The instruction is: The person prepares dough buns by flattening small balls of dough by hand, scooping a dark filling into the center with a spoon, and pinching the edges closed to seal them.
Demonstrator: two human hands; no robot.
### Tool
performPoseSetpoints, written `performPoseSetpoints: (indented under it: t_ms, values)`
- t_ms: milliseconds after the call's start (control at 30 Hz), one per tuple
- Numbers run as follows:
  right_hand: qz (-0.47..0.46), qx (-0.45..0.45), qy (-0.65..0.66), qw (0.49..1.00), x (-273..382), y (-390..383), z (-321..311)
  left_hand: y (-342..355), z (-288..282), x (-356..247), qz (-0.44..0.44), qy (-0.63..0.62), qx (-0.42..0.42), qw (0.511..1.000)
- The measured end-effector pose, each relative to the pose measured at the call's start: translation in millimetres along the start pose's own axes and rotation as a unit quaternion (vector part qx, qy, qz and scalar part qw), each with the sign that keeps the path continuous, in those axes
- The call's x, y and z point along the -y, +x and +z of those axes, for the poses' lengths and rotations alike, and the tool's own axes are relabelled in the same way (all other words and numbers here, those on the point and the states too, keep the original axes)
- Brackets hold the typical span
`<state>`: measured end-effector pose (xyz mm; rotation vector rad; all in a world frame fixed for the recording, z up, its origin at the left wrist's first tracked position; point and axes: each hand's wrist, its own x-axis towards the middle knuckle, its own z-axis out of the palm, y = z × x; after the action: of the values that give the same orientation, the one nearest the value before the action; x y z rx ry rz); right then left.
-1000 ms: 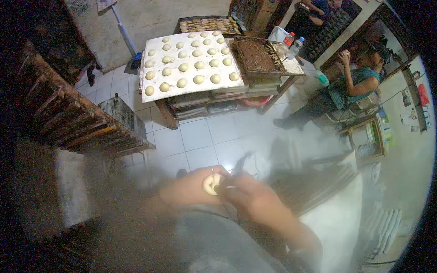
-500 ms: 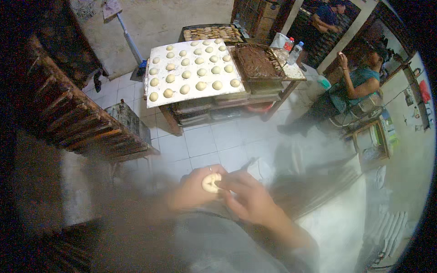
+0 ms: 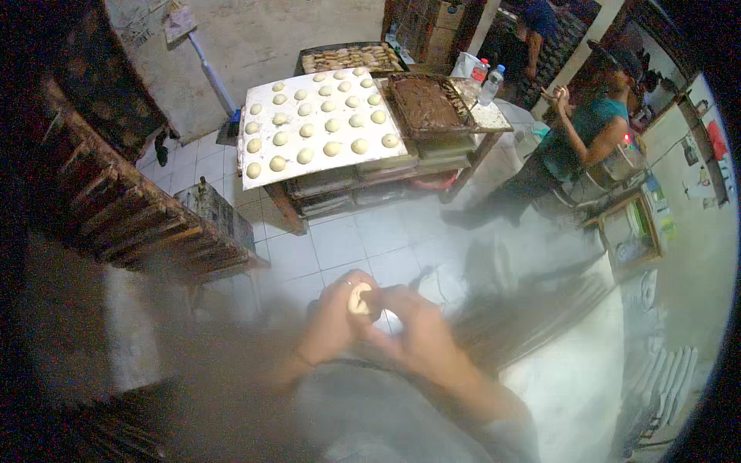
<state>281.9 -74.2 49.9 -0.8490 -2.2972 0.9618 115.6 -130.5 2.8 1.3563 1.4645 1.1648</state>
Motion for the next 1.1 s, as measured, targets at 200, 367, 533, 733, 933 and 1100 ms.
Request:
performPoseSetpoints:
  t_ms: [200,367,533,733,933,1100]
  values:
    - [0.138,-0.077,0.155,0.975,-20.0,6.7,6.7,3.8,12.6,2.9,0.031,0.042,-0.057,0.997]
    - [0.026,-0.026,0.054,0.998,-23.4,14.9,9.1,6.6,3.6,4.3,-0.029,0.022,-0.036,0.999]
    - [-0.034,0.099,0.011,0.994,-5.8,40.1,-6.2,23.0,-33.0,22.1,-0.063,-0.094,0.071,0.991]
    - [0.014,0.109,0.008,0.994,-3.3,96.0,18.9,42.4,-81.3,29.6,-0.072,-0.059,0.112,0.989]
    - [-0.088,0.249,0.042,0.964,9.6,173.5,40.9,64.4,-168.3,52.6,-0.183,-0.241,0.211,0.929]
    - [-0.055,0.266,0.019,0.962,20.0,233.7,88.7,78.5,-222.2,78.7,-0.091,-0.142,0.259,0.951]
